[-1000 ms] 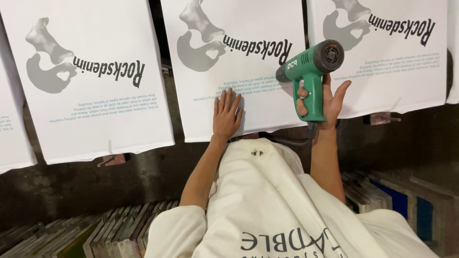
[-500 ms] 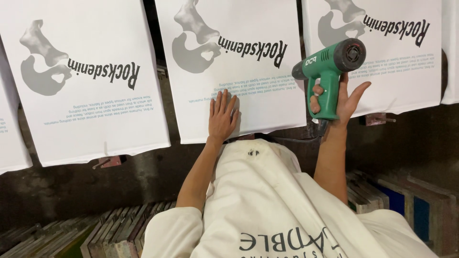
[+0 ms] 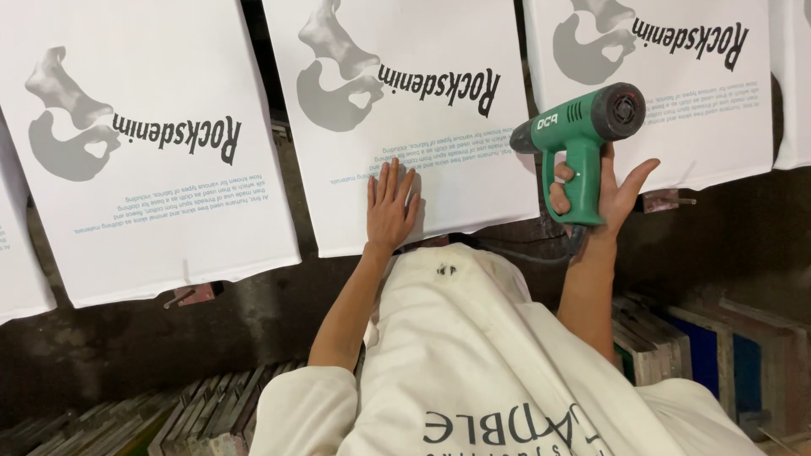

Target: Using a handheld heat gun to dry the ink on a printed t-shirt

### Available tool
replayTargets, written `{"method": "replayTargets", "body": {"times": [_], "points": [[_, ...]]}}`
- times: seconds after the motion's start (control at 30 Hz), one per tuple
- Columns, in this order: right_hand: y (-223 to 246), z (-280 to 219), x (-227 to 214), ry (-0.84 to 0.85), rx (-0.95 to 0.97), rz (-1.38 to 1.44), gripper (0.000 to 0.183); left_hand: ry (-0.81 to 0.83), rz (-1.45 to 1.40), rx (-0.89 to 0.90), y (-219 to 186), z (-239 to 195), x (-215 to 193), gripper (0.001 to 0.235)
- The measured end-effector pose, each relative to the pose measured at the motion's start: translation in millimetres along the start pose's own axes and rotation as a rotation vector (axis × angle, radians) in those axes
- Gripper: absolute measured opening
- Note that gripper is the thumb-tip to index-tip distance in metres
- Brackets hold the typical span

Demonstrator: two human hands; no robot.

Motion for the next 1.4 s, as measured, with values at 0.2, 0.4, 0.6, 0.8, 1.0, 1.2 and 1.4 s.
{"method": "replayTargets", "body": {"times": [0.2, 0.4, 0.6, 0.8, 1.0, 1.2, 1.4], "points": [[-4.0, -4.4, -20.2, -0.006, 0.025, 0.019, 0.089, 0.005, -0.019, -0.002, -1.7, 0.0, -4.0, 0.051], [-13.2, -14.3, -2.3, 0.028, 0.04, -0.01, 0.087, -0.052, -0.042, 0.02, -1.4, -0.7, -2.7, 0.049], [-32.5, -14.5, -1.9, 0.153, 0.175, 0.01, 0.079, -0.066, -0.038, 0.035, -1.2, -1.4, -3.6, 0.05], [-49.4, 1.5, -5.4, 0.193, 0.175, 0.029, 0.077, -0.075, -0.052, 0.037, -2.5, -1.1, -4.8, 0.049], [-48.8, 7.1, 24.9, 0.184, 0.115, -0.026, 0.081, -0.062, -0.053, 0.013, -3.2, -1.6, -3.9, 0.05], [-62.9, 23.6, 19.7, 0.226, 0.08, -0.084, 0.078, -0.095, -0.03, 0.045, -2.4, -1.8, -3.0, 0.05], [-68.6, 27.0, 31.1, 0.262, 0.088, -0.074, 0.085, -0.104, -0.012, 0.057, -1.0, -2.0, -1.4, 0.052]]}}
Point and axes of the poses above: each hand's wrist, its own z-axis towards the middle knuckle, its own x-axis out of the palm, y = z × x, the point moved 4 cm from there along z, towards the middle knuckle, and after that the axes turned 7 degrees about -z, right-handed, at the moved point
